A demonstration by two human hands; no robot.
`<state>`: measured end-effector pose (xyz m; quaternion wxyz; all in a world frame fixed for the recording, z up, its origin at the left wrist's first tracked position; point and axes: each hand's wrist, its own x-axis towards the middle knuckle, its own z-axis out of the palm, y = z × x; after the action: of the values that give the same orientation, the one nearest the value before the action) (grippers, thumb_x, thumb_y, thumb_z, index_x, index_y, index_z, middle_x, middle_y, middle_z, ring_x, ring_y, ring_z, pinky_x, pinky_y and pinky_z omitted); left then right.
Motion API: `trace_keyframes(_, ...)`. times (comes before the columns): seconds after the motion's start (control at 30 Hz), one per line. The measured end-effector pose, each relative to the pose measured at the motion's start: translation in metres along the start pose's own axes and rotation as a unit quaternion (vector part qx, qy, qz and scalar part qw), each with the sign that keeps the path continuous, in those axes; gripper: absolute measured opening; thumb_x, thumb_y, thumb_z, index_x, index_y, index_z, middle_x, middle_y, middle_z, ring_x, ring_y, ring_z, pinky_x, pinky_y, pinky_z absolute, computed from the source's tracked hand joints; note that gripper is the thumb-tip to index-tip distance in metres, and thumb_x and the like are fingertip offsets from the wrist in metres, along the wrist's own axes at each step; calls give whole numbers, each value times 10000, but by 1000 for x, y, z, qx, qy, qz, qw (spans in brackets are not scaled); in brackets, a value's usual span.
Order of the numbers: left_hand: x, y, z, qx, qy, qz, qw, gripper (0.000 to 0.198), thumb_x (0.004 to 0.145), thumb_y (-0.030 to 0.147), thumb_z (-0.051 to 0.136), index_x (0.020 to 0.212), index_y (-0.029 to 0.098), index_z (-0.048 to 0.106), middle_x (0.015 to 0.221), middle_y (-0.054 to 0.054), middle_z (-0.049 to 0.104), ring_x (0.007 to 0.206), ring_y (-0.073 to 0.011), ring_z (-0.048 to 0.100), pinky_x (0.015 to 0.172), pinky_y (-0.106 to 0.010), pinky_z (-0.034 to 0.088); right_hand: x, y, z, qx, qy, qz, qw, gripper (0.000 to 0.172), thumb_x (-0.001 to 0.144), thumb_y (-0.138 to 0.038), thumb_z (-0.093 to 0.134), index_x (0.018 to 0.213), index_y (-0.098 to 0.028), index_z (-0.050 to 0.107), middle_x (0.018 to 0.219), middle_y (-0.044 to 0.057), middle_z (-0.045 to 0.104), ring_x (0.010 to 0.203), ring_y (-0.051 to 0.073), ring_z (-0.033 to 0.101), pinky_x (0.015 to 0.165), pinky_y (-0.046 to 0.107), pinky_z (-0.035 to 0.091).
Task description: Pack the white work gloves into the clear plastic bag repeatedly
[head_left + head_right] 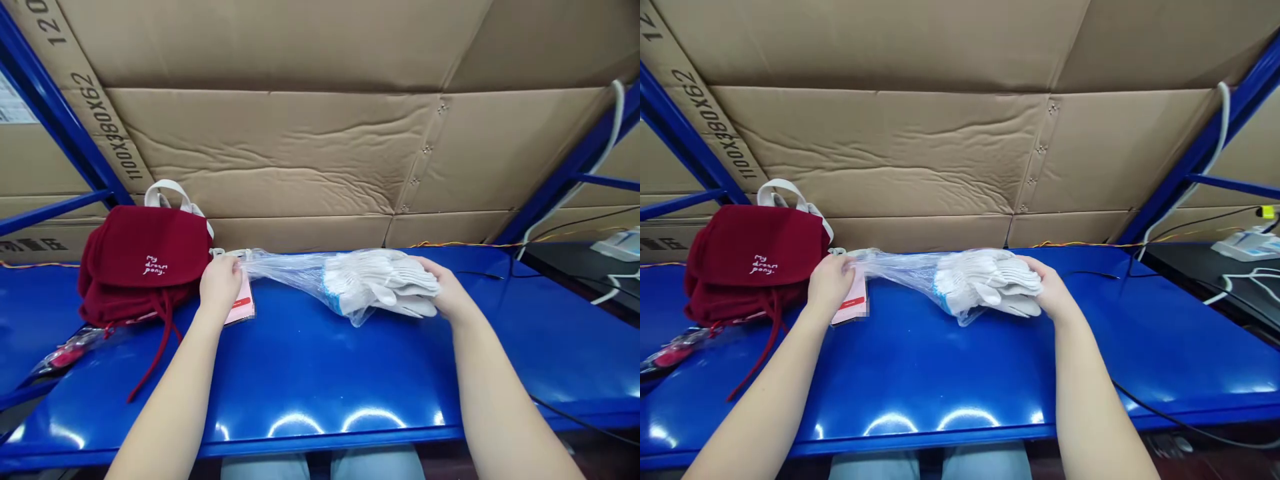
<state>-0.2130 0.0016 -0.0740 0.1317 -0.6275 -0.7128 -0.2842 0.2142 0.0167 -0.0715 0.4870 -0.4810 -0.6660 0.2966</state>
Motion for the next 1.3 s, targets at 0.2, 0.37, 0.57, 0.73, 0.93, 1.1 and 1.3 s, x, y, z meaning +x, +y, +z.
trace_keyframes(0.2, -15, 38, -1, -140, 37, 68, 987, 682, 710, 283, 649, 1330, 157, 395, 1353, -173, 346, 1244, -316, 430, 945, -418, 458, 1, 11, -7, 19, 57, 27, 998, 485, 592, -292, 753, 1061, -226, 647, 1139, 65, 665, 1063, 273, 598, 913, 403, 469)
trace_keyframes(0.37, -36, 91, 16, -201, -145, 201, 948, 973, 666, 407, 728, 1460, 281, 180, 1548, -129, 8, 1326, -361, 339, 961, -418, 444, 0, 0, 9, 15, -13, 18, 1000, 429, 590, -301, 753, 1006, -233, 674, 1074, 51, 693, 1030, 282, 620, 881, 407, 492)
trace_keyframes(0.57, -32, 91, 27, -129, -225, 225, 939, 366, 847, 216, 492, 1206, 218, 567, 1094, -92, 654, 1017, -255, 606, 882, -365, 468, -2, -9, 17, 36, -57, 36, 997, 415, 591, -303, 746, 992, -223, 678, 1078, 62, 690, 1021, 281, 620, 875, 408, 490)
trace_keyframes(0.73, -25, 73, 27, -36, -200, 94, 975, 281, 863, 180, 378, 985, 147, 628, 860, -129, 669, 824, -281, 645, 742, -394, 493, -2, 2, -6, 106, 48, 40, 992, 403, 550, -272, 768, 943, -256, 679, 1065, 52, 688, 1002, 268, 620, 869, 401, 485)
trace_keyframes(0.93, -36, 89, 34, -78, -227, 175, 955, 335, 808, 138, 437, 1084, 171, 624, 1023, -123, 640, 991, -268, 604, 884, -384, 459, 2, -5, 1, 208, 96, -34, 973, 385, 585, -202, 722, 955, -270, 640, 1169, 56, 639, 1074, 262, 594, 906, 383, 470)
trace_keyframes(1.1, -40, 93, 30, -235, -234, 251, 909, 449, 731, 202, 547, 1179, 210, 568, 1308, -88, 519, 1160, -267, 519, 983, -368, 425, 4, -2, 38, 175, 56, 19, 983, 414, 594, -256, 732, 996, -248, 631, 1129, 48, 664, 1064, 260, 599, 904, 384, 472)
trace_keyframes(1.3, -23, 64, 32, -315, -132, -36, 939, 362, 781, 179, 463, 1134, 172, 544, 1146, -85, 612, 878, -209, 633, 859, -397, 495, 5, 2, 56, 148, -90, 83, 981, 371, 638, -299, 688, 999, -220, 652, 1043, 45, 695, 989, 238, 630, 898, 396, 467)
